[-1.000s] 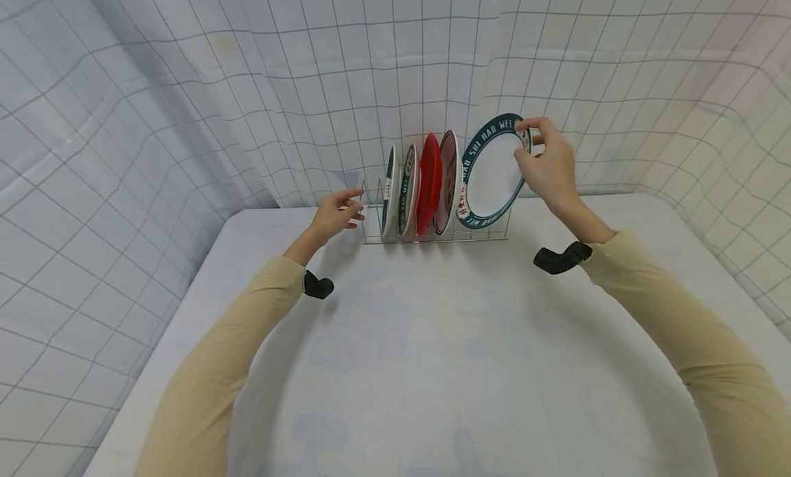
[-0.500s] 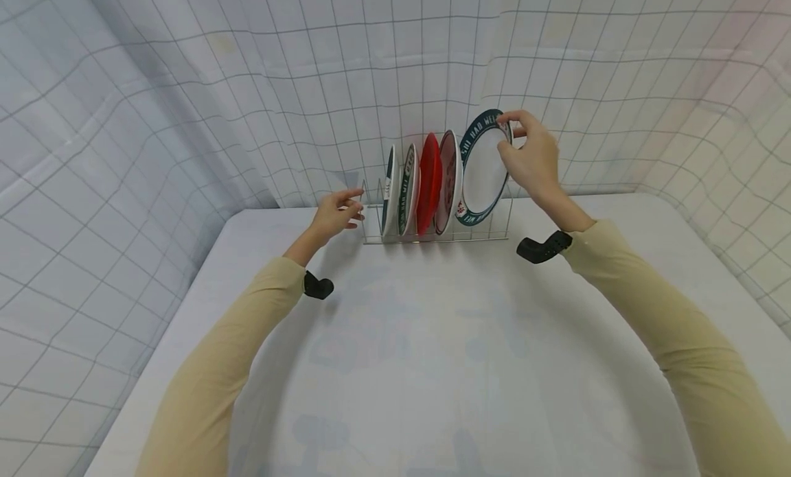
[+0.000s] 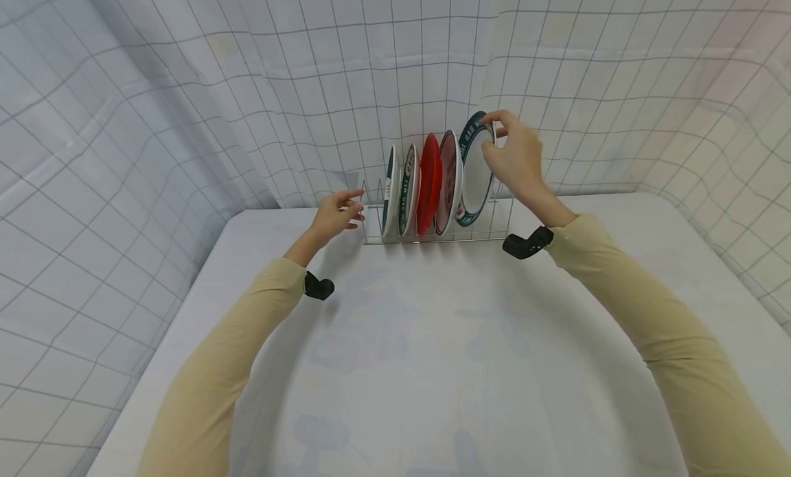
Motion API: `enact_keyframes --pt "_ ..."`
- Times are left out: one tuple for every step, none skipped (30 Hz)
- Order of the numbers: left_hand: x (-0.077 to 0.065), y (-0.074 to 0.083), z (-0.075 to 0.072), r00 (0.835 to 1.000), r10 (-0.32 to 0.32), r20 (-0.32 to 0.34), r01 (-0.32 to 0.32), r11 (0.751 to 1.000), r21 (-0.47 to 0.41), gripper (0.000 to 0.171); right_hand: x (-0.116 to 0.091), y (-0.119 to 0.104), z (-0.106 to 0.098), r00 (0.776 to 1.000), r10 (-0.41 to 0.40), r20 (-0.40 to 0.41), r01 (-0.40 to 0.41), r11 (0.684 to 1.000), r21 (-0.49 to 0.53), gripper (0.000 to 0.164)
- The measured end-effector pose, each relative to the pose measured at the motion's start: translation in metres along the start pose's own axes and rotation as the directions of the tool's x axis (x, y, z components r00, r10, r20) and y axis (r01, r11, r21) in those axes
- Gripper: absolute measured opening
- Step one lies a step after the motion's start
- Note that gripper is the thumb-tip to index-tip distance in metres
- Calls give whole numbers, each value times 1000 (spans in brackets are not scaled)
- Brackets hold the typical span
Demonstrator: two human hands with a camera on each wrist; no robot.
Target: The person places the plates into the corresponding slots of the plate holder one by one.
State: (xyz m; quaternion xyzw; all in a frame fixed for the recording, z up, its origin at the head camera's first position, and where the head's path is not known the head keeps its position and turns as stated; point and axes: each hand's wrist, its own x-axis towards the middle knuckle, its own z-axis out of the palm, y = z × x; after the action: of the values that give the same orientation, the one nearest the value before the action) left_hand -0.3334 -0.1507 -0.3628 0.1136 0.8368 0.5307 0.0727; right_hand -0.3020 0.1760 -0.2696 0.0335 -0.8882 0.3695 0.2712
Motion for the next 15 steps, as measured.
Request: enact_keyframes --pt "0 0 0 1000 -1 -2 1 1000 2 44 0 1 2 1000 -4 4 4 1000 -1 36" --pt "0 0 0 1000 0 -5 0 1000 4 44 0 2 5 1000 -5 8 5 1000 -3 36" --pt "1 0 1 1000 7 -9 -7 1000 13 44 -1 4 7 1000 -3 14 3 1000 -2 36" --pt "3 -4 1 1000 16 -13 -16 1000 18 44 -2 6 9 1000 -2 17 2 1000 -5 36" --pt "3 -5 1 1000 16 -13 -16 1000 15 43 -3 8 11 1000 -1 23 1 1000 -6 36" --pt "4 -5 1 1000 17 -13 -17 1000 17 43 -4 9 13 1000 -5 24 5 1000 -8 36" --pt "4 -6 1 1000 17 -14 -17 1000 15 43 -5 10 14 1000 -9 25 9 1000 -7 36" --pt "4 -6 1 1000 17 -12 -17 1000 16 43 -6 11 14 1000 -12 25 13 1000 -6 36" --pt "4 -7 1 1000 17 -10 -17 1000 18 43 -6 12 15 1000 -14 26 14 1000 -5 36" --pt "4 -7 1 1000 15 -9 -15 1000 17 43 -7 12 16 999 -19 25 19 1000 -3 36" --pt "4 -7 1 1000 15 -11 -14 1000 14 43 -7 12 16 999 -20 28 20 1000 1 36" --pt "4 -7 1 1000 16 -11 -16 1000 19 43 -6 12 17 999 -22 26 22 1000 3 36" --pt "4 -7 1 1000 16 -14 -16 1000 18 43 -6 11 17 999 -20 26 20 1000 6 36" --pt "4 -6 0 1000 18 -15 -18 1000 17 43 -5 11 18 999 -16 28 16 1000 9 36" --pt "3 -5 0 1000 20 -16 -20 1000 13 43 -5 11 18 999 -12 30 12 1000 12 36"
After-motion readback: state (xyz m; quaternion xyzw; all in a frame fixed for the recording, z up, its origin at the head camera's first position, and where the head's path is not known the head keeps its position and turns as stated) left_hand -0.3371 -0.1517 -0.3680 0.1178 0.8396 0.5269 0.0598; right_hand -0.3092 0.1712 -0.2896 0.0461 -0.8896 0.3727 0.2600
